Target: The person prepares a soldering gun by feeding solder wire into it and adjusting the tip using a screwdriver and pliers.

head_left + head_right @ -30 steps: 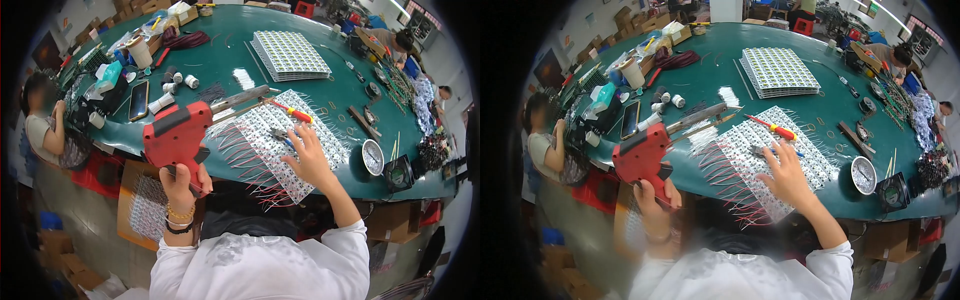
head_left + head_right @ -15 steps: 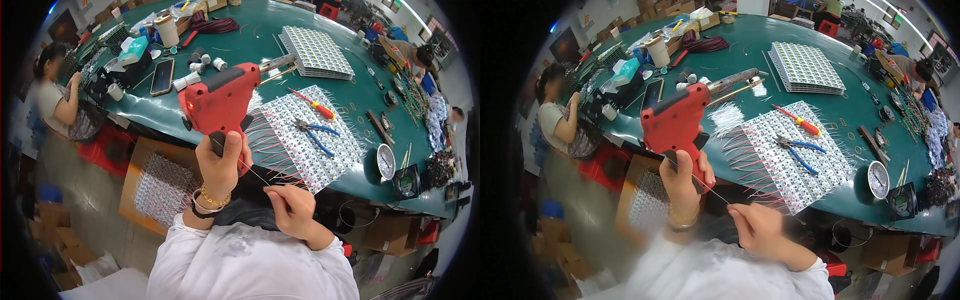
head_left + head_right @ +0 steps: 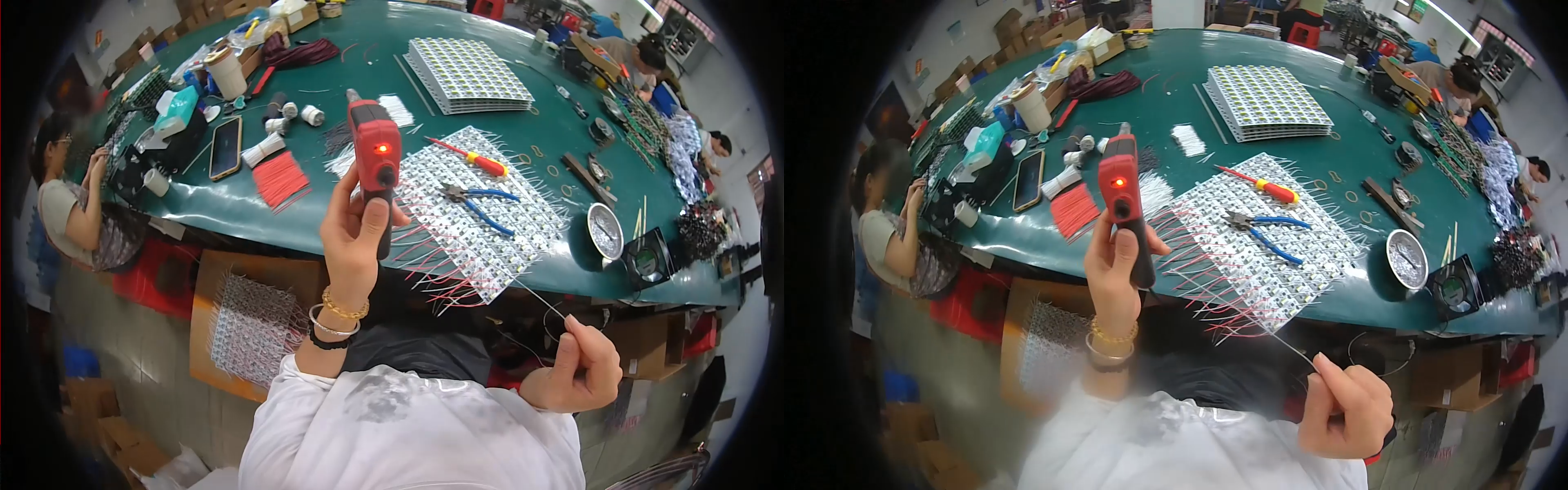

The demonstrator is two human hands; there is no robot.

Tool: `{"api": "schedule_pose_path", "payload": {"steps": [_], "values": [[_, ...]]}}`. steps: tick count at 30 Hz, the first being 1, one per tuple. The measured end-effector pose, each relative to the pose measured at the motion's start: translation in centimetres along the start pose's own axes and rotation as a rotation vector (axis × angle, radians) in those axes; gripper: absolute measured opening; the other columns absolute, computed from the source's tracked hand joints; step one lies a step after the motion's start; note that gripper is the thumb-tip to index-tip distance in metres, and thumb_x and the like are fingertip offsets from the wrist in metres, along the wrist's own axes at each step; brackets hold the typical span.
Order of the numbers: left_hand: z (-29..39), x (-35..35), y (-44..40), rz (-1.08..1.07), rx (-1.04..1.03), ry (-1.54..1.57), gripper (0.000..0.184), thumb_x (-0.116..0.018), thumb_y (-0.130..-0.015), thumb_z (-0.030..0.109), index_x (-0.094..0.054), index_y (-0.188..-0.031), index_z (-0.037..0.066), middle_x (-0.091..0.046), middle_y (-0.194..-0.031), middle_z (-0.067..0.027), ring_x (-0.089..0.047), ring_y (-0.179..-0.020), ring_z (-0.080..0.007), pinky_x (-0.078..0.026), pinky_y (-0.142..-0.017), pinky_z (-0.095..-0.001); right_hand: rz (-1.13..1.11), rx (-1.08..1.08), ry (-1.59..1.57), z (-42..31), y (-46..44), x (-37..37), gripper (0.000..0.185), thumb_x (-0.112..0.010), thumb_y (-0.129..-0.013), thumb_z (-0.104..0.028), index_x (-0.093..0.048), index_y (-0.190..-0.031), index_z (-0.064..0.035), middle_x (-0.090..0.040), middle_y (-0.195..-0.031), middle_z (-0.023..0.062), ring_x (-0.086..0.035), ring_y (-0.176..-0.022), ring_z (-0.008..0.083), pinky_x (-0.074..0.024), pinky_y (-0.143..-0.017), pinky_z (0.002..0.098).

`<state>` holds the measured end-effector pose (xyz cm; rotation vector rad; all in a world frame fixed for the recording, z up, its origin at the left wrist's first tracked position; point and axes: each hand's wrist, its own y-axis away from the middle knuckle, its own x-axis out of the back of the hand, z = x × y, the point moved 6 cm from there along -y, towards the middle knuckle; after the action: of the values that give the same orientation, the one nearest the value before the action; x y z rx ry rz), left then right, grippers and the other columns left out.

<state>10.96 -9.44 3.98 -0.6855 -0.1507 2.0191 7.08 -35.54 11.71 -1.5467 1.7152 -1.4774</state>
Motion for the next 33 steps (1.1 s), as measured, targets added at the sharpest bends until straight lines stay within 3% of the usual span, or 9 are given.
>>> {"api": "schedule_pose_path", "payload": {"steps": [3, 9, 11, 12, 15, 17, 22, 24, 33], "values": [[-0.9, -1.1, 0.3, -0.010, -0.017, -0.109, 0.053, -0.048, -0.090, 0.037, -0.033, -0.125, 0.000, -0.053, -0.075, -0.0073, -0.049, -0.061, -0.0098, -0.040, -0.056, -0.0215, -0.036, 0.125, 0.023, -0.8, -0.8, 0.1, 0.032, -0.060, -0.054, 0.014, -0.063, -0.085, 0.0057, -0.042, -0.046, 0.0021, -0.030, -0.035, 0.0103, -0.0224, -0.036, 0.0228], [-1.5, -1.2, 0.1, 0.043, -0.161, -0.290, 0.063, -0.044, -0.087, 0.050, -0.034, -0.121, -0.001, -0.047, -0.070, -0.0039, -0.042, -0.054, -0.0059, -0.035, -0.048, -0.0189, -0.068, 0.179, 0.065, -2.1, -1.3, -0.9, 0.035, -0.061, -0.051, 0.014, -0.063, -0.084, 0.0050, -0.041, -0.047, 0.0022, -0.032, -0.035, 0.0123, -0.0239, -0.036, 0.0230], [-2.2, -0.9, -0.1, 0.063, -0.152, -0.341, 0.065, -0.045, -0.086, 0.052, -0.037, -0.120, -0.003, -0.049, -0.071, -0.0037, -0.042, -0.053, -0.0053, -0.035, -0.047, -0.0179, -0.107, 0.242, 0.029, -2.3, -1.3, -1.6, 0.016, -0.056, -0.067, 0.013, -0.059, -0.083, 0.0116, -0.049, -0.052, 0.0078, -0.033, -0.039, 0.0097, -0.0191, -0.037, 0.0217], [-2.5, -0.7, -0.1, 0.078, -0.152, -0.341, 0.065, -0.045, -0.086, 0.052, -0.037, -0.120, -0.003, -0.049, -0.071, -0.0037, -0.042, -0.053, -0.0053, -0.035, -0.047, -0.0179, -0.116, 0.249, 0.021, -2.4, -1.4, -1.8, 0.016, -0.056, -0.067, 0.013, -0.059, -0.083, 0.0116, -0.049, -0.052, 0.0078, -0.033, -0.039, 0.0097, -0.0191, -0.037, 0.0217], [-2.5, -0.1, -0.1, 0.140, -0.200, -0.369, 0.068, -0.061, -0.079, 0.046, -0.046, -0.120, -0.006, -0.062, -0.087, -0.0101, -0.056, -0.073, -0.0145, -0.046, -0.065, -0.0271, -0.128, 0.228, 0.035, -2.3, -1.5, -2.5, 0.017, -0.057, -0.067, 0.013, -0.060, -0.083, 0.0113, -0.049, -0.052, 0.0078, -0.034, -0.038, 0.0100, -0.0200, -0.037, 0.0223], [-2.2, -0.1, -0.1, 0.147, -0.187, -0.379, 0.067, -0.062, -0.078, 0.044, -0.046, -0.121, -0.006, -0.062, -0.087, -0.0110, -0.057, -0.073, -0.0143, -0.046, -0.065, -0.0274, -0.166, 0.200, 0.071, -2.1, -1.6, -3.1, 0.032, -0.062, -0.054, 0.015, -0.061, -0.085, 0.0067, -0.045, -0.047, 0.0045, -0.035, -0.035, 0.0136, -0.0249, -0.035, 0.0238], [-2.0, 0.0, 0.0, 0.139, -0.240, -0.419, 0.065, -0.063, -0.077, 0.038, -0.045, -0.122, -0.006, -0.063, -0.088, -0.0128, -0.058, -0.072, -0.0143, -0.047, -0.064, -0.0280, -0.173, 0.218, 0.088, -1.9, -1.6, -4.2, 0.030, -0.063, -0.056, 0.014, -0.060, -0.085, 0.0078, -0.044, -0.046, 0.0048, -0.035, -0.034, 0.0143, -0.0249, -0.035, 0.0243], [-1.4, -0.3, 0.1, 0.156, -0.381, -0.472, 0.066, -0.064, -0.077, 0.038, -0.045, -0.122, -0.006, -0.063, -0.087, -0.0135, -0.059, -0.072, -0.0154, -0.047, -0.064, -0.0285, -0.178, 0.212, 0.089, -1.9, -1.6, -4.4, 0.029, -0.063, -0.056, 0.014, -0.060, -0.085, 0.0081, -0.044, -0.046, 0.0048, -0.034, -0.034, 0.0143, -0.0249, -0.035, 0.0245], [-1.5, -0.3, 0.1, 0.164, -0.447, -0.516, 0.071, -0.066, -0.075, 0.038, -0.042, -0.123, -0.007, -0.063, -0.091, -0.0148, -0.061, -0.075, -0.0181, -0.048, -0.063, -0.0291, -0.174, 0.194, 0.136, -2.0, -1.4, -4.8, 0.029, -0.062, -0.055, 0.012, -0.061, -0.084, 0.0070, -0.045, -0.047, 0.0047, -0.034, -0.034, 0.0143, -0.0240, -0.035, 0.0249]]}}
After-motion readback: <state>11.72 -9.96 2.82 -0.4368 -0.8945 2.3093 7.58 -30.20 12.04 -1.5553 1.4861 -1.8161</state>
